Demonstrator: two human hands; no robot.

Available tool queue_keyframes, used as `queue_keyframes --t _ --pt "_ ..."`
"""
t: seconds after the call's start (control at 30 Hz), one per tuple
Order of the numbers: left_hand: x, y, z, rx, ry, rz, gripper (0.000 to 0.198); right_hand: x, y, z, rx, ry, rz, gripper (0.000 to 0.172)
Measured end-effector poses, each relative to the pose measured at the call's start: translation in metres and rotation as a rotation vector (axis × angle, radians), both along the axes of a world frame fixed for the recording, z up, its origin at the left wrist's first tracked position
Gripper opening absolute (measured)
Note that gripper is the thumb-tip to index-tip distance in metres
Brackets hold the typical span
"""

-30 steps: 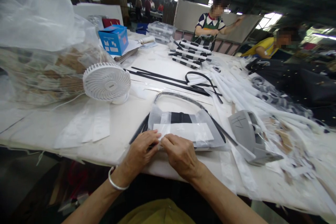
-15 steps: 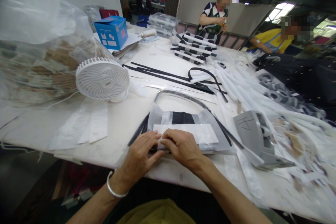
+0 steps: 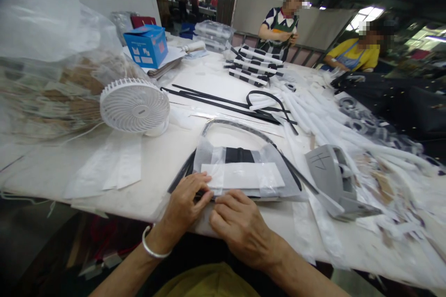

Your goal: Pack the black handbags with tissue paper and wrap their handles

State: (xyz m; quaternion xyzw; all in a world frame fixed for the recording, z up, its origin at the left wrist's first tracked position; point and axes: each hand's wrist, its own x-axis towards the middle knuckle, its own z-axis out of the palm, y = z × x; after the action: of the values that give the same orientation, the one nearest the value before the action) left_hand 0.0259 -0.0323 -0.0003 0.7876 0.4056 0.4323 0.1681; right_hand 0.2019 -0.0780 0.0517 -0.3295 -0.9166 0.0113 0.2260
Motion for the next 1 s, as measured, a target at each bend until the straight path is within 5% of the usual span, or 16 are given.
queue_keyframes --t 0.43,0.7,1.0 --pt "-0.006 0.001 0.001 0.002 0.026 -0.086 0.022 -0.012 0.029 0.009 -0.021 -0.096 -0.038 0.025" --pt "-0.017 -0.003 0.009 -0.093 -0.009 -0.155 0.018 -0.006 0.054 0.012 -0.4 -0.12 -0.32 0.014" --pt "0.005 0.002 0.0 0.017 -0.036 0.052 0.007 -0.003 0.056 -0.002 -0.488 0.106 -0.384 0.014"
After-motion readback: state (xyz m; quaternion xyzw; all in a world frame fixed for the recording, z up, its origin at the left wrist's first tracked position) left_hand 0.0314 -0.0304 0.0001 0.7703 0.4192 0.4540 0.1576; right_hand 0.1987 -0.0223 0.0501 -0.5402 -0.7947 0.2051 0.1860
